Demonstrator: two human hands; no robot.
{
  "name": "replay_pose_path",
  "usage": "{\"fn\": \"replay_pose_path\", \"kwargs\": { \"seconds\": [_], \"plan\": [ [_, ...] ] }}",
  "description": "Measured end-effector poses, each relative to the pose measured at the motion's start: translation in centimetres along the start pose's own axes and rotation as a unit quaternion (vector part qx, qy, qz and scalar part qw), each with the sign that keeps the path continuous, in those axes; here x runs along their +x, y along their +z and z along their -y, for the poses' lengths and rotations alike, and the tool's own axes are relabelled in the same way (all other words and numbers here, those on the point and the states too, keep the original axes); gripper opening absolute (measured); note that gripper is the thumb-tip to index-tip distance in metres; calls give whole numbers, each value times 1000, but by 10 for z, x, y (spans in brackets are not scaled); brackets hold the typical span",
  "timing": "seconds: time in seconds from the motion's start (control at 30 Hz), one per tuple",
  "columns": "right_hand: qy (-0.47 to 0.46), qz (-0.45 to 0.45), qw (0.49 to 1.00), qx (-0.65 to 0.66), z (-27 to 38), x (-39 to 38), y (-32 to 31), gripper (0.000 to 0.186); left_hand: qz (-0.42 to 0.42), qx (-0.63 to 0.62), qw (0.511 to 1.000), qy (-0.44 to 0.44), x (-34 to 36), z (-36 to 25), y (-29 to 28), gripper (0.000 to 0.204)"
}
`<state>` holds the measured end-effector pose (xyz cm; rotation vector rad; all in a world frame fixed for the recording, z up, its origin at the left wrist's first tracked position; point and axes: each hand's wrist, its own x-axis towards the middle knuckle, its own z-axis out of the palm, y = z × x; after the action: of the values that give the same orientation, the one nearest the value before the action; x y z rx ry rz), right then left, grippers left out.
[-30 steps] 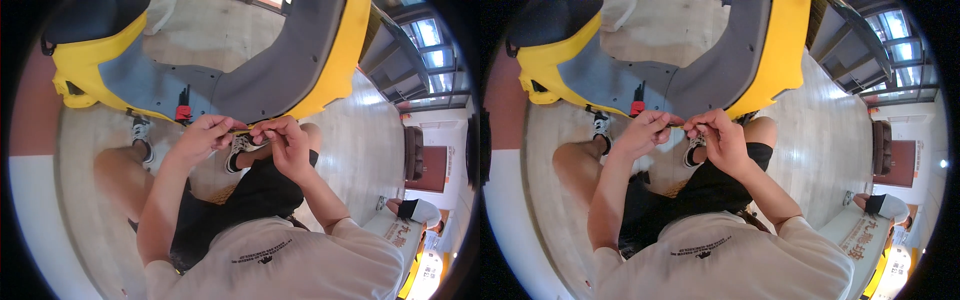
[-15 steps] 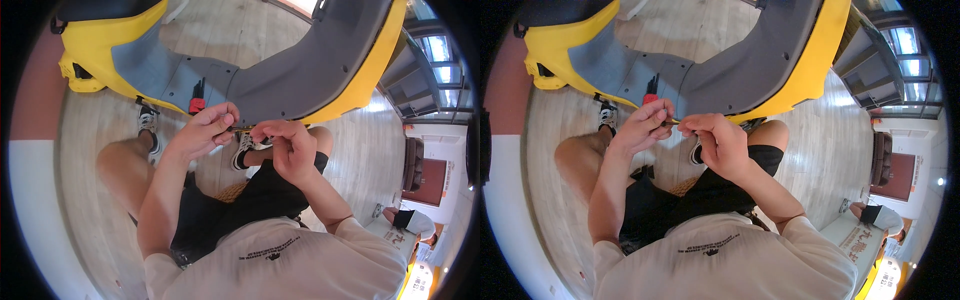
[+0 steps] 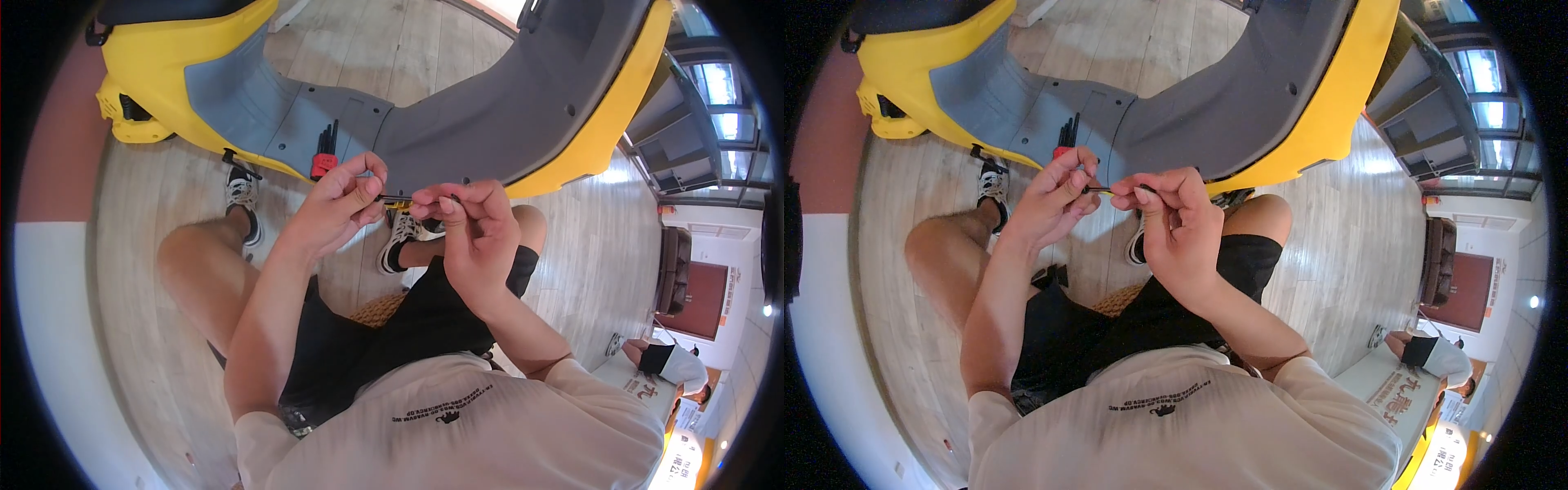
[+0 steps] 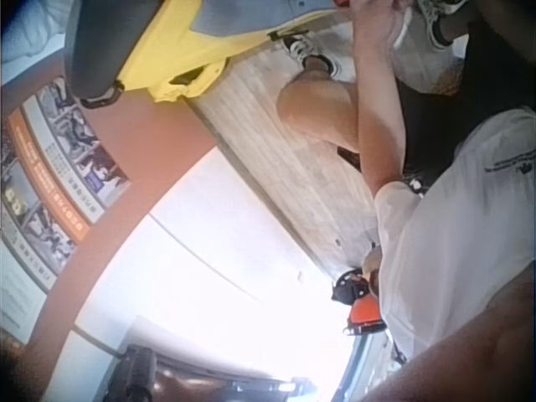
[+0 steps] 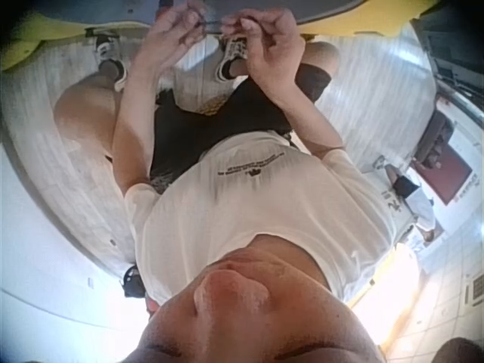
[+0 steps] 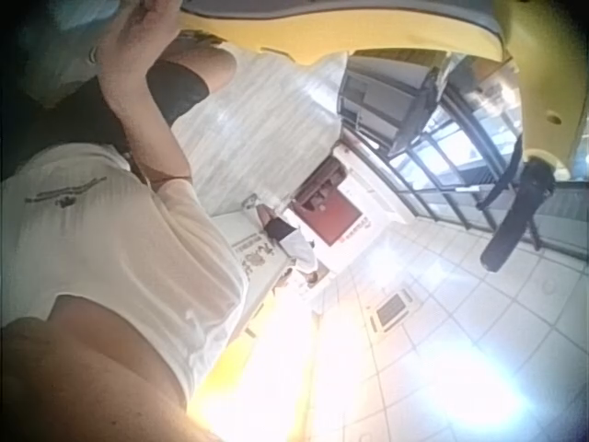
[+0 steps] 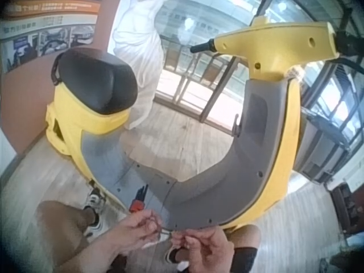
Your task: Using hex keys to tighten or loosen bolts on the body panels and frame of a yellow electric scooter.
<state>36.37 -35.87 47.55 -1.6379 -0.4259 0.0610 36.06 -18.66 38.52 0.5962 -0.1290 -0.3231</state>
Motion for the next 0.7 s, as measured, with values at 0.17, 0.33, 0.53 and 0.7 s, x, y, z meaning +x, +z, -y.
{"fn": "replay_pose_path", "kwargs": {
  "seconds": [0.17,0.33,0.53,0.7],
  "plan": [
    [53,-28,998,-12,-6,4,-4,4,-50,68,996,6,3,10,-1,19],
    [22,106,925,-365,-26,28,-29,6,-183,-40,982,-22,17,57,-20,11],
    [3,263,826,-498,-102,66,-31,11,-369,-359,854,-79,59,126,-56,16],
    [-4,285,813,-508,-160,90,-13,9,-451,-452,770,-9,84,145,-92,16]
  ]
}}
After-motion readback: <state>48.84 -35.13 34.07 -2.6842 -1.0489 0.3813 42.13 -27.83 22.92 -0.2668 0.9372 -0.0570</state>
